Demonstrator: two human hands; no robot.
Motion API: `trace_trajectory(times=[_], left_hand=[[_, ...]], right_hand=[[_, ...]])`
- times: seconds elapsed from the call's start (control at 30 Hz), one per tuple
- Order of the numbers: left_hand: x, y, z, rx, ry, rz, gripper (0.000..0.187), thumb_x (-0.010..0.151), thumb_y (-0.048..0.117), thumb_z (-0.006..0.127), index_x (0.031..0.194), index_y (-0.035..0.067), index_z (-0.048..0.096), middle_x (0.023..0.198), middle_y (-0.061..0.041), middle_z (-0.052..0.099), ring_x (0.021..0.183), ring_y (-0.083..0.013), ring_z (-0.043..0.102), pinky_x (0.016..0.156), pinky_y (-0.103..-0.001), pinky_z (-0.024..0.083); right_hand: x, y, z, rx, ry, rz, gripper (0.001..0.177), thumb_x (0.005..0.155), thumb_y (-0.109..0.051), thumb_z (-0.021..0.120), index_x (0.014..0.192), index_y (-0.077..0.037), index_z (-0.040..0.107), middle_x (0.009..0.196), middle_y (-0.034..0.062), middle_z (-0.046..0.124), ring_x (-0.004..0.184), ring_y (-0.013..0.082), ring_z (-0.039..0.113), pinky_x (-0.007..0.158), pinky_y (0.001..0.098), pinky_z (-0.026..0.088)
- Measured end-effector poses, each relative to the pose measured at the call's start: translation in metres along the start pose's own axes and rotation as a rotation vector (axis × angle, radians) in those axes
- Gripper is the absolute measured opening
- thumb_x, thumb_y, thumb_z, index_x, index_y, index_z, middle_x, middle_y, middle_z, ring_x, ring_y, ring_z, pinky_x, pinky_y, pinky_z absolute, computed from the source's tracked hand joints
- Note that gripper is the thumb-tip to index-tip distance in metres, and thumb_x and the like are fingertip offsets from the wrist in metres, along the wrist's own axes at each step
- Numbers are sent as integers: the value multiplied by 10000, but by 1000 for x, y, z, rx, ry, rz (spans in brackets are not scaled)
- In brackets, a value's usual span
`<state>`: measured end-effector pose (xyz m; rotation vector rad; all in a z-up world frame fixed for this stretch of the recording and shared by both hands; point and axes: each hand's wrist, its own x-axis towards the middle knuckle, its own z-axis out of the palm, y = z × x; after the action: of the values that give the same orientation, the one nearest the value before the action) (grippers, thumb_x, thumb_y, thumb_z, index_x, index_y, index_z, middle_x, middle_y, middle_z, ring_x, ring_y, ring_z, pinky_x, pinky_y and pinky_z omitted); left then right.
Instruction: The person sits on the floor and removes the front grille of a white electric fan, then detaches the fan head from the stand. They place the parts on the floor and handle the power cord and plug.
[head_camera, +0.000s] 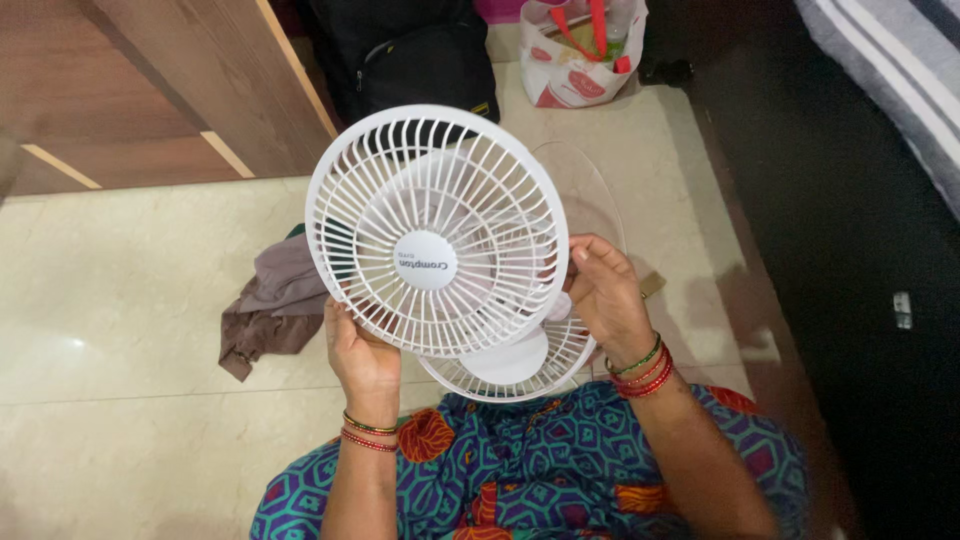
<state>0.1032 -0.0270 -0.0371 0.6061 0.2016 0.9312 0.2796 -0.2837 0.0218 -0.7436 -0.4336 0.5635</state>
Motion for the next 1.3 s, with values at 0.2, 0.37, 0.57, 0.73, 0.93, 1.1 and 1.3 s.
trace_trajectory(times=[0.2, 0.37, 0.57, 0.73, 0.93, 1.1, 1.3], left_hand=[[12, -6, -12, 5, 97, -134, 259, 1097, 194, 421, 1229, 53, 594, 1206, -68, 667, 1112, -214, 651, 992, -417, 538], [16, -14, -25, -26, 97, -193, 283, 1076, 216, 451, 1237, 51, 617, 1197, -68, 682, 1092, -217, 656, 961, -394, 540], [28, -25, -39, -84, 41, -178, 291, 1075, 235, 505, 1231, 22, 628, 1123, -96, 678, 998, -231, 674, 869, -386, 555], [28, -27, -32, -28, 145, -149, 270, 1056, 222, 478, 1215, 57, 621, 1106, -57, 672, 971, -196, 676, 851, -363, 559], [22, -27, -20, 175, 35, 7, 245, 1048, 203, 436, 1143, 23, 571, 1059, -70, 660, 953, -173, 665, 834, -354, 558], [17, -15, 1, 340, -56, 8, 327, 1042, 189, 494, 1312, 8, 529, 1126, -67, 652, 978, -147, 651, 865, -343, 544], [-3, 14, 20, 436, -423, 57, 428, 1086, 210, 543, 1431, -44, 539, 1141, -91, 667, 1011, -150, 655, 873, -298, 531]], right_hand=[[-14, 3, 16, -59, -98, -13, 143, 1045, -55, 566, 1110, 7, 678, 1081, 93, 737, 1003, 177, 690, 938, 383, 564], [-24, 11, 17, -120, -92, -13, 106, 992, 8, 635, 1077, 18, 697, 1037, 97, 742, 944, 167, 689, 863, 345, 555], [-30, 11, 28, -248, -237, -33, 141, 1001, 40, 681, 1137, 46, 646, 1089, 114, 712, 1011, 176, 670, 927, 345, 543], [-27, -10, 45, -307, -258, -69, 478, 939, -2, 595, 1406, 14, 494, 1336, 127, 624, 1262, 179, 597, 1089, 323, 478], [-23, -18, 46, -366, -147, -137, 521, 974, 8, 555, 1482, 32, 441, 1388, 125, 598, 1262, 179, 574, 1076, 332, 479], [-18, -34, 30, -408, -8, -241, 394, 1029, -10, 529, 1420, 42, 533, 1289, 128, 659, 1174, 177, 625, 1031, 313, 515], [-29, -109, -1, -596, 238, -457, 281, 1131, -32, 447, 1357, 63, 583, 1197, 180, 687, 971, 179, 677, 841, 306, 576]])
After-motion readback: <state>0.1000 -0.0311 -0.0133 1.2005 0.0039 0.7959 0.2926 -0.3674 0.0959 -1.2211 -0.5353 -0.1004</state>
